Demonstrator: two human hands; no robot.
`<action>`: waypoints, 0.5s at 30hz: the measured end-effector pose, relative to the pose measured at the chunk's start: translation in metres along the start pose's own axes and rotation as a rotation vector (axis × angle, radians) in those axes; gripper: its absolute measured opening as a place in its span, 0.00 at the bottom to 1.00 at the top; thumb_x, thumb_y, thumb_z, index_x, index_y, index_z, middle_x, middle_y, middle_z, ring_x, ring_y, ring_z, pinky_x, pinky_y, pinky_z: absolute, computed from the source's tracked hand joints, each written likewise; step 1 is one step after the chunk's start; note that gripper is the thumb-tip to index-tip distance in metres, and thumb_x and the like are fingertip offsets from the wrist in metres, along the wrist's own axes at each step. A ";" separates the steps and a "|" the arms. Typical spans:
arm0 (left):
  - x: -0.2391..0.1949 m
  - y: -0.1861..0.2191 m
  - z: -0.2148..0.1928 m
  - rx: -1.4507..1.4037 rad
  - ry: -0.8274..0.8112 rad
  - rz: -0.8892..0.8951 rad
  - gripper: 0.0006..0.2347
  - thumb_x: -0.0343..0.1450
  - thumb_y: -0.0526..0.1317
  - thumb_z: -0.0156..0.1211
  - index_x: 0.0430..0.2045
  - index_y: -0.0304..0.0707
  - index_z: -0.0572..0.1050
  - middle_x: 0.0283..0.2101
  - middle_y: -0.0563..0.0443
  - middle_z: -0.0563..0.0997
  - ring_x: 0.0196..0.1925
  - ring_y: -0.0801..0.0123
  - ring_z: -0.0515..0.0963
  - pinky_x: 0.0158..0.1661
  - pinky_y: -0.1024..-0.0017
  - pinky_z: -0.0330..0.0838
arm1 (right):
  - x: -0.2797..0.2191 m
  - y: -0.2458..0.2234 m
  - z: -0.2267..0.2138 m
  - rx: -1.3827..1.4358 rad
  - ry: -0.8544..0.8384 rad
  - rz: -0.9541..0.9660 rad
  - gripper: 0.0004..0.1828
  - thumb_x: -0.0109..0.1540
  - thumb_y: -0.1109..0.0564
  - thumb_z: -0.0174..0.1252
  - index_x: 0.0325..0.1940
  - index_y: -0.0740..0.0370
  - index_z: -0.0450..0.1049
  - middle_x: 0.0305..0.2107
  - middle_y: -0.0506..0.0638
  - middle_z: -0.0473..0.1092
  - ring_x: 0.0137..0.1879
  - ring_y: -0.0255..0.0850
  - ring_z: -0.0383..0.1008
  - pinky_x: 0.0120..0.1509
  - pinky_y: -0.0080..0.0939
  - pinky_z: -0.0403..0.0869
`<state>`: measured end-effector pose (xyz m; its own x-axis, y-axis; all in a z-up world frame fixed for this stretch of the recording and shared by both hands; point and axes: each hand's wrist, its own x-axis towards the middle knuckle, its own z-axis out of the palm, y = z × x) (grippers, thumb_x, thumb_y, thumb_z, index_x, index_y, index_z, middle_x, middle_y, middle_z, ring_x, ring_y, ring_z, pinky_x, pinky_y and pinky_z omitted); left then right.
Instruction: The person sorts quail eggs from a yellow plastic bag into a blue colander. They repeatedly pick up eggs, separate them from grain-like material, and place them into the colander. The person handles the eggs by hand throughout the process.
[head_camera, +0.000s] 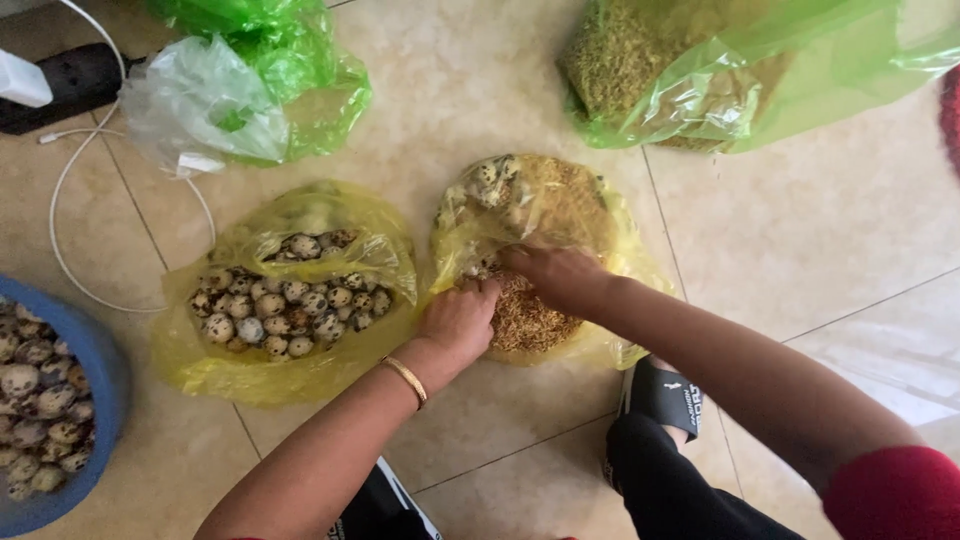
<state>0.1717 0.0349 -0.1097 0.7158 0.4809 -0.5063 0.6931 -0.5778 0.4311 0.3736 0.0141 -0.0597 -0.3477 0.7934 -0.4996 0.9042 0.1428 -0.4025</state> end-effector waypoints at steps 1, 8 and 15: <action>-0.006 0.002 -0.010 -0.001 -0.002 -0.004 0.16 0.67 0.35 0.62 0.49 0.35 0.72 0.41 0.33 0.81 0.37 0.42 0.86 0.33 0.47 0.81 | -0.005 -0.004 -0.007 0.002 -0.002 -0.004 0.27 0.61 0.50 0.64 0.62 0.48 0.62 0.57 0.56 0.69 0.48 0.58 0.81 0.48 0.58 0.81; -0.018 0.006 -0.029 -0.880 -0.057 -0.343 0.12 0.63 0.38 0.57 0.40 0.41 0.72 0.39 0.44 0.79 0.42 0.53 0.82 0.41 0.59 0.77 | 0.019 0.092 0.079 -0.849 0.064 -0.158 0.10 0.61 0.57 0.55 0.45 0.50 0.78 0.37 0.61 0.78 0.42 0.57 0.80 0.49 0.60 0.76; -0.014 0.024 -0.066 -0.832 0.066 -0.252 0.14 0.68 0.34 0.54 0.47 0.32 0.74 0.35 0.40 0.77 0.27 0.63 0.79 0.30 0.70 0.78 | 0.016 0.097 0.074 -0.456 -0.021 -0.225 0.13 0.61 0.59 0.54 0.46 0.42 0.75 0.38 0.49 0.79 0.44 0.48 0.84 0.46 0.46 0.81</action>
<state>0.1837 0.0578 -0.0426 0.5186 0.5815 -0.6268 0.6504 0.2075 0.7307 0.4374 -0.0033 -0.1632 -0.5468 0.7020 -0.4563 0.8212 0.5560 -0.1288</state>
